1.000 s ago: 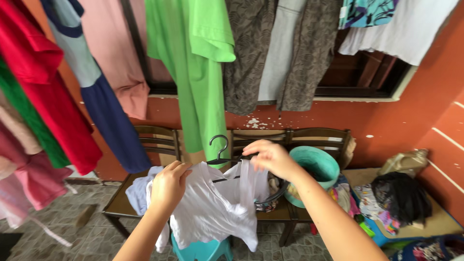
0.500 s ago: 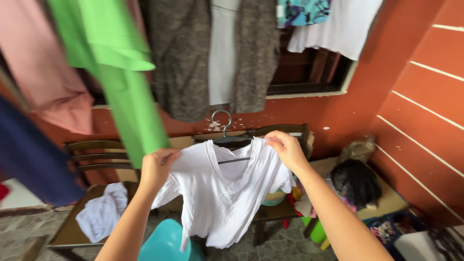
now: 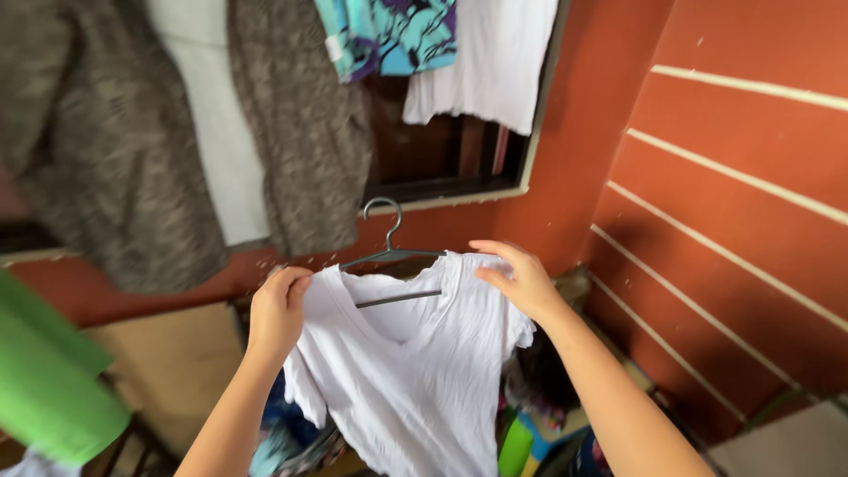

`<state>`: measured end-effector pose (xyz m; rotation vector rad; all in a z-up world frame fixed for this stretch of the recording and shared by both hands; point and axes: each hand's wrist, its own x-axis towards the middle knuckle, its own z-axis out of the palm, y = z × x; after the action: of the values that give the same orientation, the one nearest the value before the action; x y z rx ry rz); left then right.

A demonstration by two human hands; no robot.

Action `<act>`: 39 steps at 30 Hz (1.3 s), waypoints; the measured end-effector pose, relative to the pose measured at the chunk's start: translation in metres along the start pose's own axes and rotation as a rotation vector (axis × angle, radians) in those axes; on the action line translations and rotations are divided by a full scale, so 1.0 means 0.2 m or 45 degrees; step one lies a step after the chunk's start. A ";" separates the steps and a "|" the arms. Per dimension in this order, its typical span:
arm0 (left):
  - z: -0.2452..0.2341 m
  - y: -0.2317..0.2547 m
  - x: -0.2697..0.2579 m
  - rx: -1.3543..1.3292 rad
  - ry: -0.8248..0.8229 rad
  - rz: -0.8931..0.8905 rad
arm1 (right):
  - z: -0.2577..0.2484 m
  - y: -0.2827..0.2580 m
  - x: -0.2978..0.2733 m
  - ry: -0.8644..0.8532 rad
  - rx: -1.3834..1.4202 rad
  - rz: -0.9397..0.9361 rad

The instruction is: The person sorts wet clothes from a basin, places them into a laundry basket, and then hangs several items on hangers along a clothesline. The person handles shirts, shorts, and a towel, placing them on a drying rack.

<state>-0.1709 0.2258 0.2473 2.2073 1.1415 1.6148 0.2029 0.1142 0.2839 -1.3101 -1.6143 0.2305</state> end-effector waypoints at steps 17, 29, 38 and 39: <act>0.91 -0.06 1.35 0.063 0.046 0.584 | -0.73 0.84 0.95 0.535 0.256 0.059; 1.18 0.30 2.31 1.665 0.540 1.278 | -1.21 0.71 1.65 0.928 0.290 -0.252; 0.92 0.70 3.17 1.460 0.764 1.000 | -1.55 0.47 2.11 1.258 0.182 -0.436; 0.90 0.71 3.24 1.440 0.787 1.026 | -1.59 0.44 2.16 1.310 0.175 -0.398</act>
<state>0.1284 0.6104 0.7317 3.2695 1.7757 2.5004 0.5425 0.3707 0.6228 -0.8112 -0.8587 -0.4592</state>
